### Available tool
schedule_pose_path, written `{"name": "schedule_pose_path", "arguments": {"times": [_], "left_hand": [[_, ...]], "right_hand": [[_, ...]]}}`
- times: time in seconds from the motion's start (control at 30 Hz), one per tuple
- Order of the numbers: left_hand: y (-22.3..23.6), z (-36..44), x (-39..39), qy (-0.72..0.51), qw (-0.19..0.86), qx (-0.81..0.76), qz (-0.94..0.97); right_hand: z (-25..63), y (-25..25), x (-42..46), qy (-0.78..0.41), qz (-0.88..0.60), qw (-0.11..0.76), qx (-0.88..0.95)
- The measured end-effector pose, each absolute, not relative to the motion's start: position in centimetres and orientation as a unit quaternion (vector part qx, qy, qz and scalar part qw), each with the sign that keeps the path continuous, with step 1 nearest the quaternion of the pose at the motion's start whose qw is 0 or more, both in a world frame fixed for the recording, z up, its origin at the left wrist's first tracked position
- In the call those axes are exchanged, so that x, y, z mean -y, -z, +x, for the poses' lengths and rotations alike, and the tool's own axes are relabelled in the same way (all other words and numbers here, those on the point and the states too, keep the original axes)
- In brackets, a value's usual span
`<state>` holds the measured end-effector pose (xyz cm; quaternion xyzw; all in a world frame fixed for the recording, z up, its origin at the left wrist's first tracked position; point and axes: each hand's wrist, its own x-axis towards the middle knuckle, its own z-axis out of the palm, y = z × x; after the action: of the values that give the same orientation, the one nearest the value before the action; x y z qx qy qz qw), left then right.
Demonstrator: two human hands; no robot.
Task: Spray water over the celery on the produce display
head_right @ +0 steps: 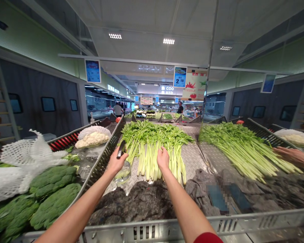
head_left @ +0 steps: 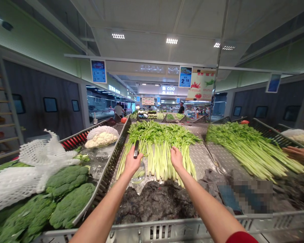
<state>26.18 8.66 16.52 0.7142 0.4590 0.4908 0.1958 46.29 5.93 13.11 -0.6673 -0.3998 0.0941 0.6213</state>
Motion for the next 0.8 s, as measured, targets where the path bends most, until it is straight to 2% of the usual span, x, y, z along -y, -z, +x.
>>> {"name": "schedule_pose_path", "arguments": {"times": [0.8], "left_hand": [[-17.1, 27.2, -7.7, -0.485, 0.190, -0.427, 0.739]], "right_hand": [[47.0, -14.5, -4.6, -0.071, -0.668, 0.627, 0.396]]}}
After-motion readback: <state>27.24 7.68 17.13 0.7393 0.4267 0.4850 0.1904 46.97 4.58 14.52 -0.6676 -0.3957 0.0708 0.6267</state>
